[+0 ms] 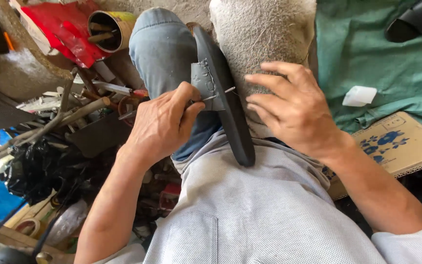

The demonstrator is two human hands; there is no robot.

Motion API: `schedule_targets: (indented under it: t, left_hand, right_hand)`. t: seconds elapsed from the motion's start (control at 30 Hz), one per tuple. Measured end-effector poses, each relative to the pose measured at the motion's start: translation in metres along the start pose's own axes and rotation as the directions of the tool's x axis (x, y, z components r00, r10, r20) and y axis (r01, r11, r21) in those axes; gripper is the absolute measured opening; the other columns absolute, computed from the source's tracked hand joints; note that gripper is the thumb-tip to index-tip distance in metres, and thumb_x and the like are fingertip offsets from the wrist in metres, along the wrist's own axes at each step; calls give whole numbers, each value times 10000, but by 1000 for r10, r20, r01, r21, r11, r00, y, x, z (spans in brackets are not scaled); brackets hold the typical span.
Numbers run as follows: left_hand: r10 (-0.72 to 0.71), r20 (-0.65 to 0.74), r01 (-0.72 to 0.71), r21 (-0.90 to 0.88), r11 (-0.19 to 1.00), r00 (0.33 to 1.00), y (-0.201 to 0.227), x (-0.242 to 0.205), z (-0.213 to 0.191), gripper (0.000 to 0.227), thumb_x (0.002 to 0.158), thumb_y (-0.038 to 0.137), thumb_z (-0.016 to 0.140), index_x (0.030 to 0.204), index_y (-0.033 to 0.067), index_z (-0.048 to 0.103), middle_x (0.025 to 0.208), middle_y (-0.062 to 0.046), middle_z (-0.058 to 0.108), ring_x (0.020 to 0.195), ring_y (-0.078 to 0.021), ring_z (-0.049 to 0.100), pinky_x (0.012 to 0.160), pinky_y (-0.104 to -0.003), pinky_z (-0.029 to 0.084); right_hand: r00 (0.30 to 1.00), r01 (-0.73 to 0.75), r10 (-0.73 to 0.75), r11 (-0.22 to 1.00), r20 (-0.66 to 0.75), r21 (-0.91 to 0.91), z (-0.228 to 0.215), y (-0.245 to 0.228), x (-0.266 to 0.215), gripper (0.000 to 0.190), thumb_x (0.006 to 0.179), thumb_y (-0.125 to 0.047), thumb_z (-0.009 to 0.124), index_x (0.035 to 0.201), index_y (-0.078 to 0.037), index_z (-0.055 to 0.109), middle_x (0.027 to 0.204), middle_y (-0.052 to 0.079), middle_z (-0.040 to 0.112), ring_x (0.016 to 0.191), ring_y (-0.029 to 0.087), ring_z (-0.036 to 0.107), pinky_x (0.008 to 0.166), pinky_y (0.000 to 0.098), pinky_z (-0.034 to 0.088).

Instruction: Stitching a sandal strap back onto the sole and inspecting the interior and exterior of footwear.

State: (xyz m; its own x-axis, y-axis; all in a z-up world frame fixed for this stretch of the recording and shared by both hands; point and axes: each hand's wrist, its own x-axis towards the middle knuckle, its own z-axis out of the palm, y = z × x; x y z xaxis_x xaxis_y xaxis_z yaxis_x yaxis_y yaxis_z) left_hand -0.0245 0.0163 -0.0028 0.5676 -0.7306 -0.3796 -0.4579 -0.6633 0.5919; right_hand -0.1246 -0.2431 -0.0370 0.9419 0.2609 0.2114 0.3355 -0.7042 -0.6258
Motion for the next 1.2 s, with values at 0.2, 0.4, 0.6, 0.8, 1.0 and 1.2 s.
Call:
schedule_targets:
  t: [0.2,0.4,0.6,0.8,1.0,1.2]
  left_hand:
    - [-176,186,194,-78,978,967,1,8,0,115,1080,208,460,1066,106,408,919,-123,667,700,-421,578,553,-520,383]
    - [-188,104,198,-95,976,977,6,9,7,262,1055,308,587,1080,104,425,784,-66,669,761,-346,661,542,-504,447]
    - [-103,20,104,-60,993,994,-1,5,13,258,1086,314,562,1027,100,431,846,-73,588,713,-313,598,485,-460,389]
    - [-75,-11,76,40,996,997,-6,10,19,344,1090,398,566,988,106,415,813,-50,550,679,-269,594,438,-448,395]
    - [133,-178,-44,431,901,975,-15,9,27,413,1122,510,551,921,156,479,733,13,487,586,-165,554,467,-325,433]
    - [230,-352,-2,544,839,908,-24,3,37,553,1094,623,614,779,190,475,637,41,417,499,-129,457,458,-275,336]
  right_hand:
    - [892,-403,256,75,373,912,-27,-6,-6,120,1002,-12,584,1086,13,666,1151,206,738,863,221,753,818,283,677]
    - [952,-295,248,903,181,313,4,-1,24,208,1002,10,692,1208,10,664,1087,119,767,905,219,761,853,319,629]
    - [893,-322,224,924,390,207,0,7,35,285,988,-133,712,1225,-74,565,1002,79,771,773,296,755,721,421,582]
    - [875,-354,220,898,432,261,-10,13,36,554,965,-82,704,1473,-105,484,1021,21,802,870,211,773,824,356,586]
    - [928,-95,26,981,372,168,-6,21,29,630,1066,-45,728,1602,-158,417,669,20,470,583,191,509,599,368,528]
    - [903,177,-175,984,392,32,-2,26,43,640,936,96,535,1523,-156,552,817,-33,611,675,203,560,615,352,518]
